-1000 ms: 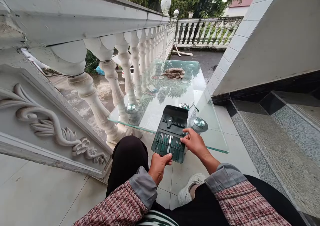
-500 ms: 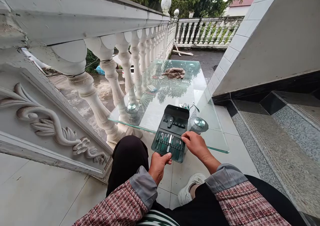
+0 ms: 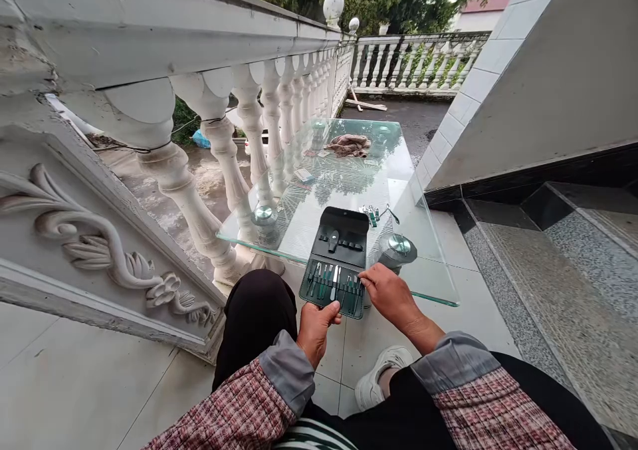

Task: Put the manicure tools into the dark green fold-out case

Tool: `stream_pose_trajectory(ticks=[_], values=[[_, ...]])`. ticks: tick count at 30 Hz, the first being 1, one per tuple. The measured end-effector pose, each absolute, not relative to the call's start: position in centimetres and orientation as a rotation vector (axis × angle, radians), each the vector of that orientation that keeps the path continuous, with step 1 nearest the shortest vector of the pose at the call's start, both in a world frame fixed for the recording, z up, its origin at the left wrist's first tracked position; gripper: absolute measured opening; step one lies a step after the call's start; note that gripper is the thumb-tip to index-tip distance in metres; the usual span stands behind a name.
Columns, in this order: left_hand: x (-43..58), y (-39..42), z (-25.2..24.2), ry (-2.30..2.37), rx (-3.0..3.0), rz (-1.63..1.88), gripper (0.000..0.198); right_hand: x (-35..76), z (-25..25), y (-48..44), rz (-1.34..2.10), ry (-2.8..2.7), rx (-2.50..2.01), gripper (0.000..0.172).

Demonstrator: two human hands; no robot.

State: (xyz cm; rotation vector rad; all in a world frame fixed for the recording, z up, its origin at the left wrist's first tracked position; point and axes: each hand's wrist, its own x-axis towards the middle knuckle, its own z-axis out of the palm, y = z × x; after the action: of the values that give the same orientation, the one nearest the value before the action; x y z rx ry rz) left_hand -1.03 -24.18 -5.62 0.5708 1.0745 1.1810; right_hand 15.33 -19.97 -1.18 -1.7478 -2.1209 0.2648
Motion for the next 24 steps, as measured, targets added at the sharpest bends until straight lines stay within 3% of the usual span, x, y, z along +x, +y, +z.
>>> stream_pose_trajectory(ticks=[13,24], values=[[-1.01,-24.28,-5.3,1.078,0.554,1.169,0.038,15.64,-1.13,-19.68,0.539,-1.954,-1.709,0.024],[-1.05,-24.14,-5.63,1.086,0.562,1.174,0.036,16.26,-0.33,-19.31,0.432,-1.923,-1.779,0.022]])
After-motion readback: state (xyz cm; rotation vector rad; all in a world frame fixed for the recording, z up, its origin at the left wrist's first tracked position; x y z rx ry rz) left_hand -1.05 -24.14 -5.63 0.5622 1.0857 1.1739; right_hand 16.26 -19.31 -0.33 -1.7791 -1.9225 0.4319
